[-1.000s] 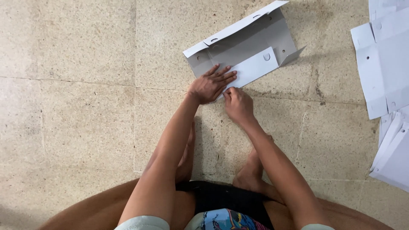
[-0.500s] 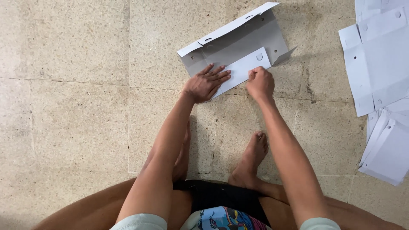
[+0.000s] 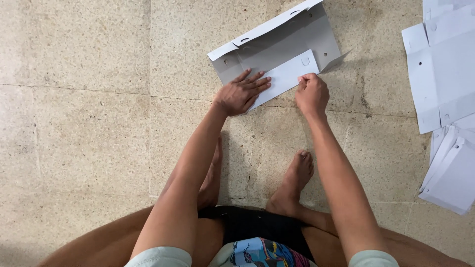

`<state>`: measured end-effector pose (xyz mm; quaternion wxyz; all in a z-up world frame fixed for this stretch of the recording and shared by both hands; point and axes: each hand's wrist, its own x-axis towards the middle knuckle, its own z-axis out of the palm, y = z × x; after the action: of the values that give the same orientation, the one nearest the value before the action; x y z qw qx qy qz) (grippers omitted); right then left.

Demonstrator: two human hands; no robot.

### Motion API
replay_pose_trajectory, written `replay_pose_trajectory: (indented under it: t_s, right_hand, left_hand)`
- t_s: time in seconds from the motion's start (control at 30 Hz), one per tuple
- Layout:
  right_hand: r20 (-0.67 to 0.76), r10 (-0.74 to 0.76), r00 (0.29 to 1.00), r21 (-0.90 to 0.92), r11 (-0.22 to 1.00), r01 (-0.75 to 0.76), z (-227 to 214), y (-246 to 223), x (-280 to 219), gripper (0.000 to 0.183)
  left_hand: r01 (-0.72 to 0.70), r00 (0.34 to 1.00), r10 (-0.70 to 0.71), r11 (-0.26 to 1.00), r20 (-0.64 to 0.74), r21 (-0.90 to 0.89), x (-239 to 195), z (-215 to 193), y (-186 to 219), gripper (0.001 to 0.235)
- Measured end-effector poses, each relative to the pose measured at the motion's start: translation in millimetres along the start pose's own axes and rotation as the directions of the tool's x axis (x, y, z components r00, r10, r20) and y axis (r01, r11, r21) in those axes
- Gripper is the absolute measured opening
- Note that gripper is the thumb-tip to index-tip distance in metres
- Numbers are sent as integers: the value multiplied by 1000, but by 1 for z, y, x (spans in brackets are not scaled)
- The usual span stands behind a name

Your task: The person assembles a white paper box by folding a flat sheet along pre-scored lines and tucking tabs into slots. They repeat the process with a second sheet, folding sides and securing corners to form a rectangular box.

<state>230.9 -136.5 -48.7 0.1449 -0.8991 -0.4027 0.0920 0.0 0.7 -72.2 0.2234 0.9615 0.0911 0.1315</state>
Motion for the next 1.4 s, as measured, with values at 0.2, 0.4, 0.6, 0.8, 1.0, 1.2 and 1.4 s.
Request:
replay_pose_trajectory:
  t_s: [0.2,0.4,0.6,0.8,1.0,1.2,1.4]
  right_hand:
    - [-247,-123,961,296,935,196,-5,0,-34,10]
    - [-424,-17,905,354,917,182,-6,9,-30,41]
    - [-11,-132,991,34,991,132,-32,-8,-24,56]
    - [-152,-217,964,-52,976,211,-13,5,-37,55]
    - [-352,-235,906,11,967,255,3,-5,-53,45]
    - [-276,-286,918,14,953,301,-11,-15,-54,47]
    - [-195,-459,867,69,875,479,-6,-10,-52,47]
  left_hand:
    - [6,999,-7,1000,-33,-29,-2,-3,5,48]
    - [17,1000,-18,999,-6,-44,2,-9,7,49]
    - [28,999,-27,999,26,-35,4,-8,5,51]
    - [6,999,-12,991,39,134,10,-15,6,39]
    - [201,959,-276,819,62,537,50,-26,45,14]
    - [246,969,-176,774,-175,584,64,-6,91,47]
    - [256,960,-271,952,73,168,33,29,77,66]
